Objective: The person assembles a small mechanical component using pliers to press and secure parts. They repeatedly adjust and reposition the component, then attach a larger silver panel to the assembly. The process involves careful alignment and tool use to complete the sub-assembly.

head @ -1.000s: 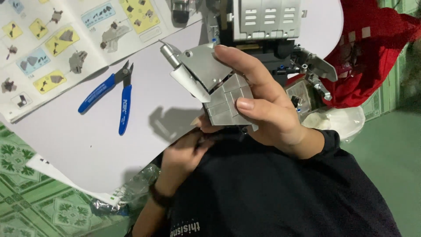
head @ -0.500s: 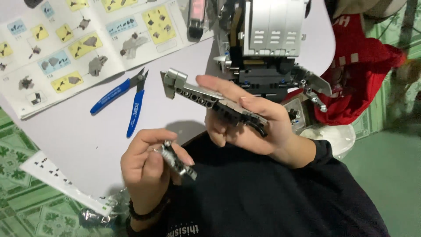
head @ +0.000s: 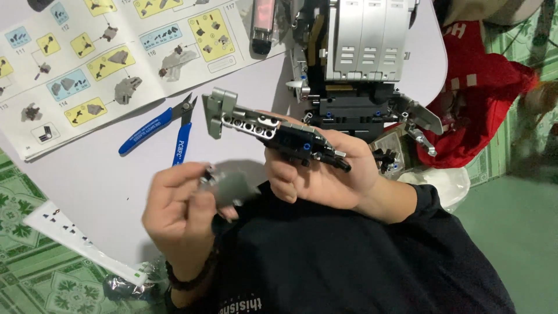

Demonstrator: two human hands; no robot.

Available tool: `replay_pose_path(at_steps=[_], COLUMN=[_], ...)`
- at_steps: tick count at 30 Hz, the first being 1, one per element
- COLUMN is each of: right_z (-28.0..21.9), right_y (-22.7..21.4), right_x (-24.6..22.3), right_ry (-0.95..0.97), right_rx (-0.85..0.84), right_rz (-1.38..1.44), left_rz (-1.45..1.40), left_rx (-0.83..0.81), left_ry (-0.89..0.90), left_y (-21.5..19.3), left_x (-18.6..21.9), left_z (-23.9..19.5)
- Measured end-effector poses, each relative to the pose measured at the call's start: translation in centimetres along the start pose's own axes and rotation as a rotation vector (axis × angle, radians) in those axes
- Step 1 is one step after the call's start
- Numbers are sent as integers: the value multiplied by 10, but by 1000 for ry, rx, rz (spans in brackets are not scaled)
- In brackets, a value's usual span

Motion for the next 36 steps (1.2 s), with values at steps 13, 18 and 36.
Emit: replay_pose_path(at_steps=[13,18,36], right_z=[10,14,12], right_y=[-5,2,-4], right_x=[0,0,-2], right_ry=[-131,-109,-124], right_rx=[-30,52,2], right_rz=[-162,-204,-366], left_rz=[826,702,1251], left_rx=[9,132,13], left_ry=[204,354,131], left_y=[13,18,-28], left_x=[-16,5,-40], left_z=[25,21,39])
Point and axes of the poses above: each hand's wrist, its own z-axis towards the middle knuckle, its own y-axis out of the palm, x = y × z, the point moved 3 cm from there along z, towards the middle knuckle, and after that the axes turned 5 degrees about z, right-handed, at the moved point
